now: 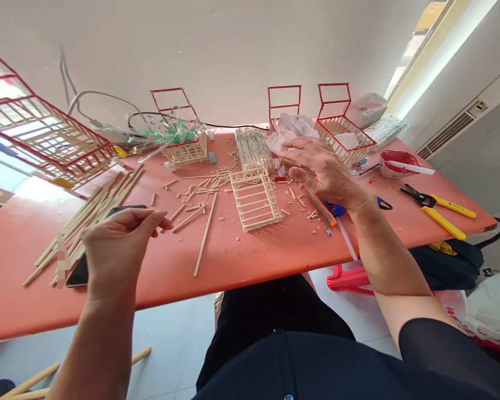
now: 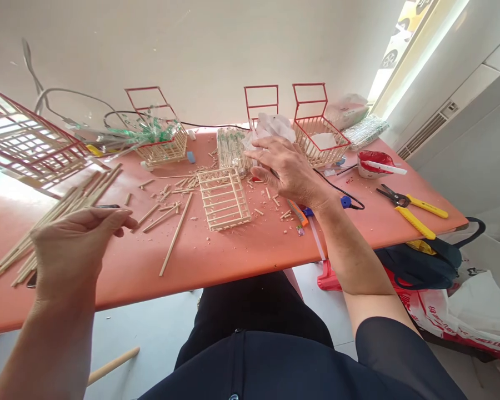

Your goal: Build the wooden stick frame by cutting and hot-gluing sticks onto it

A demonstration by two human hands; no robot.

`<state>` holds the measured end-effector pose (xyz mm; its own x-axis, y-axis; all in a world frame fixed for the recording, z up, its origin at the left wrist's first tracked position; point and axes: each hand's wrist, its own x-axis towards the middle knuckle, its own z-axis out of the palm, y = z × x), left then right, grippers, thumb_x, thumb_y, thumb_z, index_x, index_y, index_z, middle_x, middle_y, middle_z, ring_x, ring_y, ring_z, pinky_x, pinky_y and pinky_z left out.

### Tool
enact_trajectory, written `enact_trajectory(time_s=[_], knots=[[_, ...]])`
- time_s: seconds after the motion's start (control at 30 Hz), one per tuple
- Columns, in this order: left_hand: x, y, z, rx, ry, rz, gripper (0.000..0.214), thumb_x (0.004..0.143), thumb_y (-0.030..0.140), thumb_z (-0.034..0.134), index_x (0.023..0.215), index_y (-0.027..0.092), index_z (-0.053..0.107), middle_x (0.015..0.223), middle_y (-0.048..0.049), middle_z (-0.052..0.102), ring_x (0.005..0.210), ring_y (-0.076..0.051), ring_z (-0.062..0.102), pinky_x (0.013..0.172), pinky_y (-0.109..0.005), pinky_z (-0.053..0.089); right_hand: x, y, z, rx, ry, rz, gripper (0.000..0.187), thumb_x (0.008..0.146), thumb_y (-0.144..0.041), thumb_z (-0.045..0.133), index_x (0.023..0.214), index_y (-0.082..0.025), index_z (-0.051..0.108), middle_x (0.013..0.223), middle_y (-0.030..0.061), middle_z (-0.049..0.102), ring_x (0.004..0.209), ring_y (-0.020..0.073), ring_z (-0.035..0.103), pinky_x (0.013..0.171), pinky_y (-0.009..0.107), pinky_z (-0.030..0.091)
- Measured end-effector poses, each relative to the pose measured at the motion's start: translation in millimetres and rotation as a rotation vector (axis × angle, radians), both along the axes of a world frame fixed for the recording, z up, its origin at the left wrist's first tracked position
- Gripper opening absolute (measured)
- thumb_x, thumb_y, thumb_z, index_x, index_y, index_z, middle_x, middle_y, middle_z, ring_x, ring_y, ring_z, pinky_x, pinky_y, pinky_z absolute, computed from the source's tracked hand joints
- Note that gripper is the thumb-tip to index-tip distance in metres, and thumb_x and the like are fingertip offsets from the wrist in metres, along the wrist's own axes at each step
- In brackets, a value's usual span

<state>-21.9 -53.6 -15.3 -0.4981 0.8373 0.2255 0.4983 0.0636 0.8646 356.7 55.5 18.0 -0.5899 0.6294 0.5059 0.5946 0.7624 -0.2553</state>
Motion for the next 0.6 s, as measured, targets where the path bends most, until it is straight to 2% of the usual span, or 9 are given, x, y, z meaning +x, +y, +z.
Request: enact_trajectory(time_s=[0.07, 0.13, 0.2, 0.3, 0.4, 0.5, 0.6], knots=[[-4, 3, -4.1, -0.040, 0.124, -0.043, 0.010, 0.078, 0.034, 0.081, 0.074, 0.025, 0.080, 0.068, 0.0033, 0.075, 0.064, -0.017, 0.062, 0.066, -0.031, 0.051, 0, -1, 1.1, 0.005, 0.001, 0.005, 0.067, 0.112, -0.071, 0.038, 0.150, -0.027, 0.070, 0.158, 0.0128, 0.066, 0.151, 0.0341, 0.055, 0.129, 0.061, 0.039], [-8, 7, -8.1, -0.077, 0.191, -0.081, 0.012, 0.083, 0.033, 0.075, 0.085, 0.024, 0.083, 0.075, 0.0027, 0.078, 0.066, -0.019, 0.065, 0.070, -0.032, 0.052, 0, -1, 1.7, 0.013, 0.000, 0.004, 0.066, 0.112, -0.071, 0.038, 0.150, -0.027, 0.070, 0.157, 0.0126, 0.067, 0.151, 0.0339, 0.056, 0.128, 0.061, 0.039], [-11, 10, -10.2, -0.101, 0.233, -0.076, 0.018, 0.085, 0.031, 0.071, 0.094, 0.023, 0.083, 0.083, 0.0012, 0.081, 0.073, -0.020, 0.070, 0.076, -0.033, 0.054, 0, -1, 1.7, 0.014, -0.003, 0.000, 0.065, 0.112, -0.070, 0.039, 0.150, -0.027, 0.070, 0.157, 0.0128, 0.067, 0.151, 0.0339, 0.056, 0.129, 0.061, 0.039], [-15, 13, -11.5, -0.124, 0.319, -0.052, 0.024, 0.084, 0.037, 0.076, 0.103, 0.024, 0.082, 0.089, 0.0012, 0.080, 0.080, -0.021, 0.071, 0.083, -0.032, 0.053, 1, 0, 0.3, 0.004, -0.007, -0.004, 0.064, 0.112, -0.068, 0.042, 0.151, -0.027, 0.070, 0.158, 0.0134, 0.066, 0.151, 0.0351, 0.056, 0.129, 0.062, 0.038], [-15, 15, -16.1, -0.186, 0.458, -0.152, 0.025, 0.085, 0.044, 0.073, 0.100, 0.025, 0.078, 0.088, 0.0001, 0.075, 0.083, -0.022, 0.069, 0.087, -0.033, 0.051, 0, 2, -2.3, 0.005, -0.010, 0.011, 0.066, 0.111, -0.070, 0.042, 0.151, -0.026, 0.070, 0.157, 0.0137, 0.067, 0.150, 0.0354, 0.056, 0.129, 0.063, 0.038], [-13, 19, -23.5, -0.253, 0.635, -0.297, 0.023, 0.091, 0.041, 0.056, 0.094, 0.024, 0.071, 0.097, -0.0076, 0.074, 0.096, -0.028, 0.068, 0.090, -0.037, 0.050, 0, 3, -4.0, 0.010, -0.019, 0.027, 0.067, 0.112, -0.070, 0.040, 0.152, -0.024, 0.070, 0.158, 0.0148, 0.066, 0.150, 0.0342, 0.056, 0.130, 0.061, 0.038], [-10, 21, -26.1, -0.271, 0.699, -0.336, 0.020, 0.094, 0.037, 0.046, 0.089, 0.025, 0.061, 0.102, -0.0121, 0.073, 0.102, -0.031, 0.066, 0.090, -0.039, 0.049, 1, 2, -3.6, 0.016, -0.019, 0.017, 0.067, 0.112, -0.069, 0.040, 0.151, -0.024, 0.070, 0.157, 0.0152, 0.066, 0.150, 0.0337, 0.056, 0.129, 0.059, 0.039]])
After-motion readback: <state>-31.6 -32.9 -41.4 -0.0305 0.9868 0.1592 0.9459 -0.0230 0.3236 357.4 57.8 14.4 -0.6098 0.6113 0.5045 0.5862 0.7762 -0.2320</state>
